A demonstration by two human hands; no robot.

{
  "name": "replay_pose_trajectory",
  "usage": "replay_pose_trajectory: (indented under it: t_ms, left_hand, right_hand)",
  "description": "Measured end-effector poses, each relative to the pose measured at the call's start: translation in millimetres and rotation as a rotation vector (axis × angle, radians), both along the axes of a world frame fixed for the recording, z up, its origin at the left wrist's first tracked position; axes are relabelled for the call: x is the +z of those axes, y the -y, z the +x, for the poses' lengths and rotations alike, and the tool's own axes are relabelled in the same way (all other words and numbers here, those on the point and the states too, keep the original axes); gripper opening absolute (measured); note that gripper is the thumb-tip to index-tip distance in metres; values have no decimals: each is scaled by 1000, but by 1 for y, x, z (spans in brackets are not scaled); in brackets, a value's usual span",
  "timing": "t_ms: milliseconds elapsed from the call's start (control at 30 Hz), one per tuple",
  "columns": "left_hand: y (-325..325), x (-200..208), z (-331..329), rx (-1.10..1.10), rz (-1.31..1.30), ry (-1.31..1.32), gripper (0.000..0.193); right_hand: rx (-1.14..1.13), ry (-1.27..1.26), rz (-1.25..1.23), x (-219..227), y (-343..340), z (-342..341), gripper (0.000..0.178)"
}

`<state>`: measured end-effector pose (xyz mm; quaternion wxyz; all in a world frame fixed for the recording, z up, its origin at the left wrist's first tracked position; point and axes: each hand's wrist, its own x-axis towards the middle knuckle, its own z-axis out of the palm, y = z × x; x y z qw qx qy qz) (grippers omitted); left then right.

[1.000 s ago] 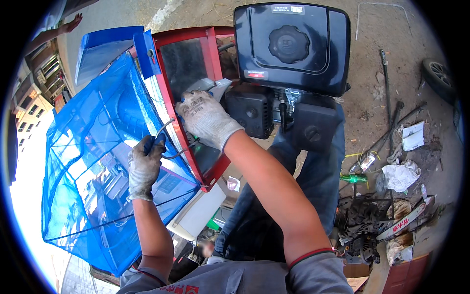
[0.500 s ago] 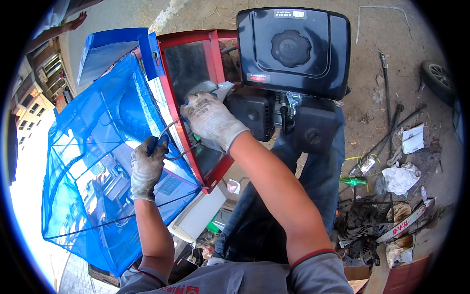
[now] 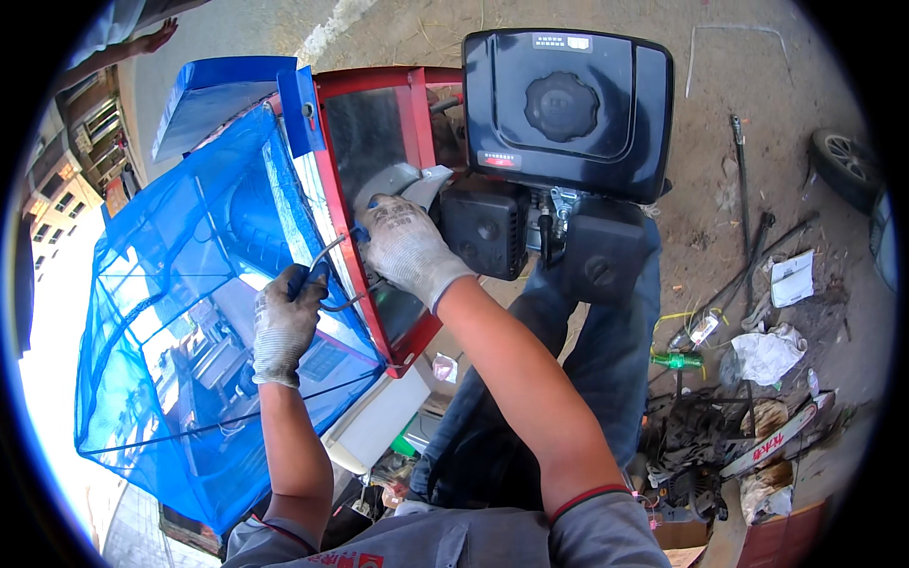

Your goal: The person uses a wrench to tighten bolts on a small engine attached to a blue and red machine. They repeatedly adjust the tool and reposition their hands to secure the components.

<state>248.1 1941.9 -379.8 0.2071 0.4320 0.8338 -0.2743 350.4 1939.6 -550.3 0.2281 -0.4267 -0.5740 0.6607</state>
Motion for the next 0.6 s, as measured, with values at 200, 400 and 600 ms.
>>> replay_pose_trajectory:
  t_ms: [200, 400, 600]
  left_hand:
    - [0, 4, 0, -7, -25, 10, 29]
    - [5, 5, -3, -7, -16, -8, 31]
    - [8, 1, -4, -41, 12, -23, 32]
  right_hand:
    - [80, 42, -24, 1, -6, -1, 39]
    - [40, -183, -138, -14, -5, 2, 28]
    - [-125, -495, -760, -16, -1, -13, 23]
